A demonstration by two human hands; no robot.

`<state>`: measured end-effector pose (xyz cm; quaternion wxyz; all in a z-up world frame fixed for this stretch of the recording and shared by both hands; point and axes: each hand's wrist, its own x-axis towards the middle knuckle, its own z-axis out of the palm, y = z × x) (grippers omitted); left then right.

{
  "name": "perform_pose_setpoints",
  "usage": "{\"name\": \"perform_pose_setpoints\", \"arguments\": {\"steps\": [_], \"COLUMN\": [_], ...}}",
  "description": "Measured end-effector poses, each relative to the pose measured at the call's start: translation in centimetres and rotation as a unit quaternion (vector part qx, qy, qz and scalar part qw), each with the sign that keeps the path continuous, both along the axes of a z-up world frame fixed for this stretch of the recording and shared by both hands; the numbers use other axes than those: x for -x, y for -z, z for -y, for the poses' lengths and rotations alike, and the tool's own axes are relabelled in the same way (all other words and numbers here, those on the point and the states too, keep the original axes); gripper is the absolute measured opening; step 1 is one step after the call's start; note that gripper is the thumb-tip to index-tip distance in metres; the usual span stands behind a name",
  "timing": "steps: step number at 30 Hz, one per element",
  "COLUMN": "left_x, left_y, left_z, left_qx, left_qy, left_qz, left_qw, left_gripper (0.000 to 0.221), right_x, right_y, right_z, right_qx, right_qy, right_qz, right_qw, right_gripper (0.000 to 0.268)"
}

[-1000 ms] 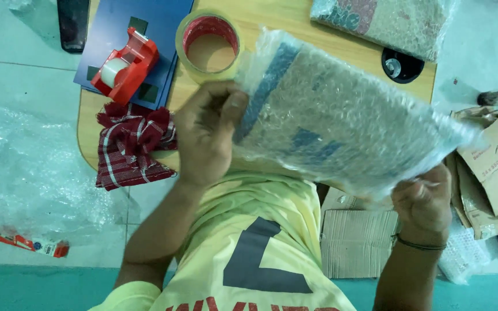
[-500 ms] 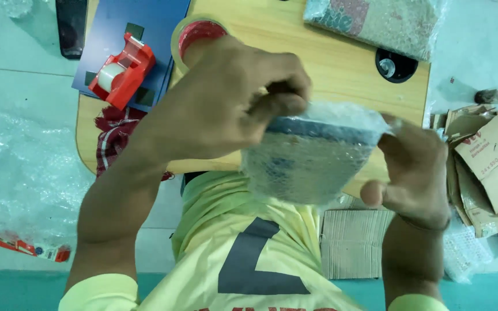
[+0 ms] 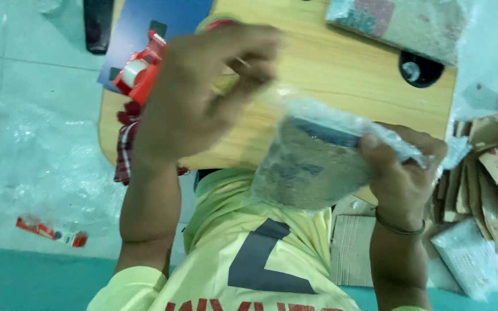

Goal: Wrapping a cardboard-backed item in bubble wrap and securing it with adhesive tape.

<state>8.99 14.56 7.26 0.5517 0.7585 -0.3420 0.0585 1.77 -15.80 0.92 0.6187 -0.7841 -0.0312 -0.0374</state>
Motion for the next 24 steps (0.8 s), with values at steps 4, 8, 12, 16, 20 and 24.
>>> {"name": "perform_pose_setpoints", "arguments": {"steps": [4, 8, 12, 16, 20, 24], "left_x": [1.7, 2.9, 2.5, 2.7, 3.9, 4.6], "left_y": [2.0, 7.1, 9.4, 7.7, 4.0, 2.9], "left_z": [-5.4, -9.3, -9.7, -8.4, -6.2, -3.9], "left_qx": [-0.149, -0.348, -0.383, -0.284, -0.182, -0.171], "left_qy": [-0.243, -0.394, -0.393, -0.364, -0.297, -0.238], "left_qz": [0.116, 0.064, -0.006, 0.048, 0.050, 0.064], "left_qw": [0.951, 0.848, 0.836, 0.886, 0.936, 0.954], "left_gripper": [0.040, 0.092, 0.082, 0.051, 0.056, 0.057], "right_x": [-0.9, -1.4, -1.5, -2.9, -3.9, -3.9], "right_y": [1.7, 2.7, 2.8, 1.1, 0.2, -2.2], "right_z": [1.2, 1.5, 0.6, 0.0, -0.5, -1.1], "right_qx": [-0.099, -0.067, -0.035, -0.056, 0.115, 0.252], "right_qy": [0.051, 0.050, 0.067, -0.021, -0.028, -0.030], "right_qz": [-0.045, -0.083, -0.070, -0.019, 0.240, 0.341], "right_qw": [0.993, 0.993, 0.995, 0.998, 0.964, 0.905], "right_gripper": [0.013, 0.013, 0.014, 0.069, 0.072, 0.060]}}
